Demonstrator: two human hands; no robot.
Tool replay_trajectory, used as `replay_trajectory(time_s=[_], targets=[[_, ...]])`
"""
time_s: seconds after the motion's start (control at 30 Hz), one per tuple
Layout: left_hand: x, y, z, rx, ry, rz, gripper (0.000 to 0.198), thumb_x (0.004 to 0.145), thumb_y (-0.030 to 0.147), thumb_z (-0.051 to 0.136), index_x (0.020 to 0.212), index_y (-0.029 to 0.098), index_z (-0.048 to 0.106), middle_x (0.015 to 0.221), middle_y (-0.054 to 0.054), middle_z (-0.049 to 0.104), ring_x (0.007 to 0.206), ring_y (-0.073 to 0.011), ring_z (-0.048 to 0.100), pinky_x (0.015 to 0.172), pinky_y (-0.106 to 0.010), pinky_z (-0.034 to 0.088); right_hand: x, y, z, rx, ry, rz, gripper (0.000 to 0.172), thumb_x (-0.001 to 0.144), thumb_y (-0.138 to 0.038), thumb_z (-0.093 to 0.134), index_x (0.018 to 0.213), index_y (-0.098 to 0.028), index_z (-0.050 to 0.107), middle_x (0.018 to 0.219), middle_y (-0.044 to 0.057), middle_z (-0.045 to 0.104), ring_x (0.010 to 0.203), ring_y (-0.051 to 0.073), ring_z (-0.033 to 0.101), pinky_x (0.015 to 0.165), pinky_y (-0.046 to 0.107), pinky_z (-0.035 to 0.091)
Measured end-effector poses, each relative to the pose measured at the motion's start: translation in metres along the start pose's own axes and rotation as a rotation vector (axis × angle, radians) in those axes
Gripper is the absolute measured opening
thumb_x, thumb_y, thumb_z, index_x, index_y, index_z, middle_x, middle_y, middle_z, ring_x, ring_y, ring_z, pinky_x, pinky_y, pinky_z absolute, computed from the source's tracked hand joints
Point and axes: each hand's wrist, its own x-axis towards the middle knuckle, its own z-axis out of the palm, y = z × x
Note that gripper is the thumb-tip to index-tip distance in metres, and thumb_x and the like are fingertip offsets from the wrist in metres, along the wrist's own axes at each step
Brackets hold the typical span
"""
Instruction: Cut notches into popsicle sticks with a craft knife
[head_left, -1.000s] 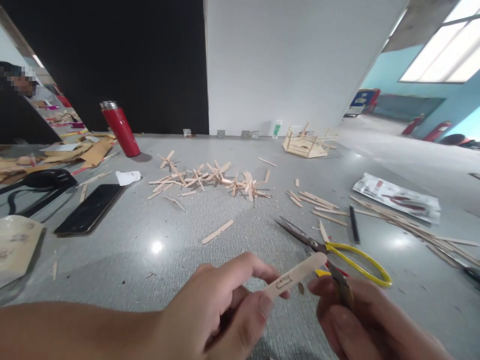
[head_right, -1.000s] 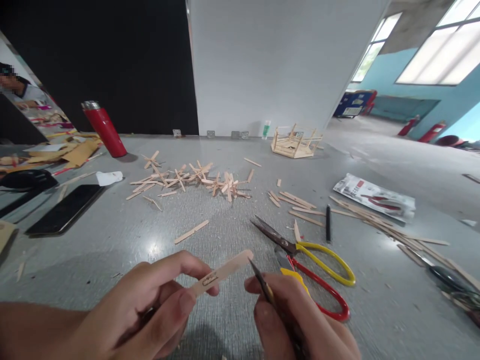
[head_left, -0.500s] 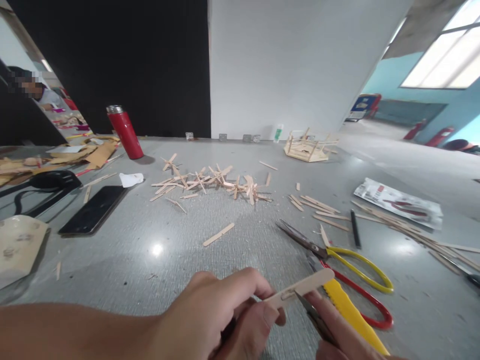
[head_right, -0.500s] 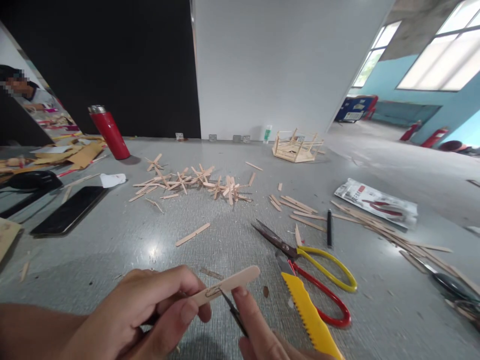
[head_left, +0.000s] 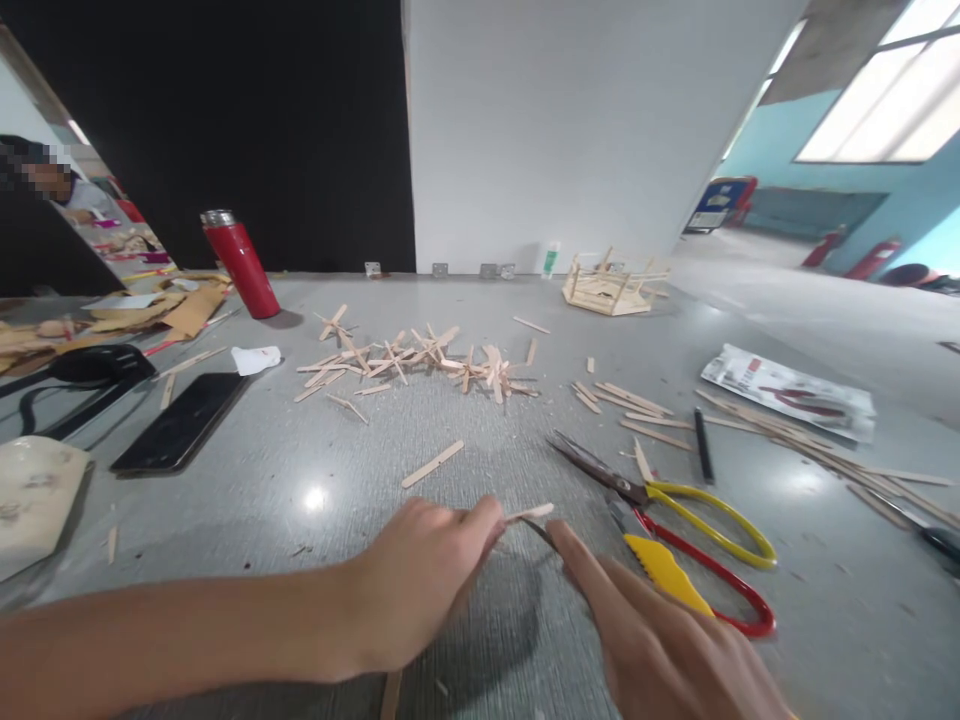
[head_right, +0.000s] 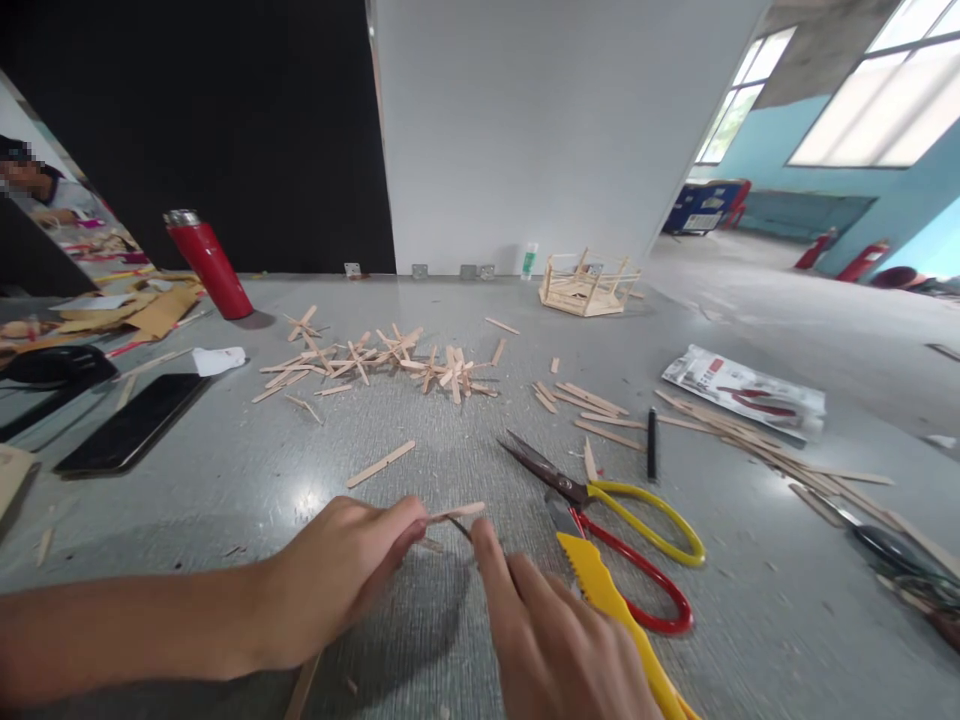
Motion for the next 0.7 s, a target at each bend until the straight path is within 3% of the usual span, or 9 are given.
replay_trajectory(time_s=[0.1,0.2,0.33,0.53,0.7], targets=[[0.007,-0.019,0.017,0.243,0.0,0.021,0.014,0.099,0.011,0.038,0.093,0.019,0.049,0.063,0.001,0.057,0.052,-0.0166,0.052,0.051,-0.029,0.028,0.016,-0.002,0.014,-0.132,-0.117,0.075,0.065,0.079,0.008,0.042,0.14,-0.011,0.057,0.095,0.01,0.076,0.074,0.022,0.075,0.057,0.031,0.059],[0.009,-0.027,0.025,0.367,0.018,0.001,0.016,0.098,0.008,0.04,0.092,0.019,0.05,0.062,0.0,0.06,0.052,-0.0175,0.056,0.05,-0.029,0.027,0.03,-0.01,0.018,-0.274,-0.256,0.104,0.065,0.08,0.009,0.044,0.14,-0.011,0.059,0.094,0.01,0.076,0.068,0.02,0.074,0.054,0.028,0.055],[0.011,-0.029,0.025,0.337,0.043,-0.024,0.021,0.103,0.013,0.036,0.092,0.019,0.052,0.062,0.001,0.061,0.05,-0.016,0.056,0.049,-0.029,0.028,0.04,-0.016,0.013,-0.344,-0.296,0.089,0.066,0.079,0.008,0.049,0.142,-0.012,0.059,0.085,0.007,0.075,0.06,0.018,0.07,0.052,0.027,0.05],[0.014,-0.031,0.025,0.268,0.059,-0.036,0.026,0.106,0.019,0.033,0.091,0.019,0.054,0.061,0.001,0.059,0.049,-0.0172,0.056,0.049,-0.028,0.031,0.042,-0.008,0.014,-0.186,-0.287,0.105,0.069,0.079,0.008,0.046,0.144,-0.014,0.056,0.079,0.005,0.073,0.059,0.017,0.068,0.053,0.027,0.045],[0.014,-0.034,0.028,0.303,0.06,-0.008,0.026,0.106,0.02,0.033,0.095,0.018,0.056,0.063,0.0,0.061,0.051,-0.0176,0.058,0.05,-0.028,0.033,0.044,-0.003,0.023,-0.014,-0.281,0.199,0.049,0.092,-0.002,0.038,0.132,-0.017,0.063,0.065,0.0,0.065,0.05,0.015,0.059,0.047,0.025,0.038]])
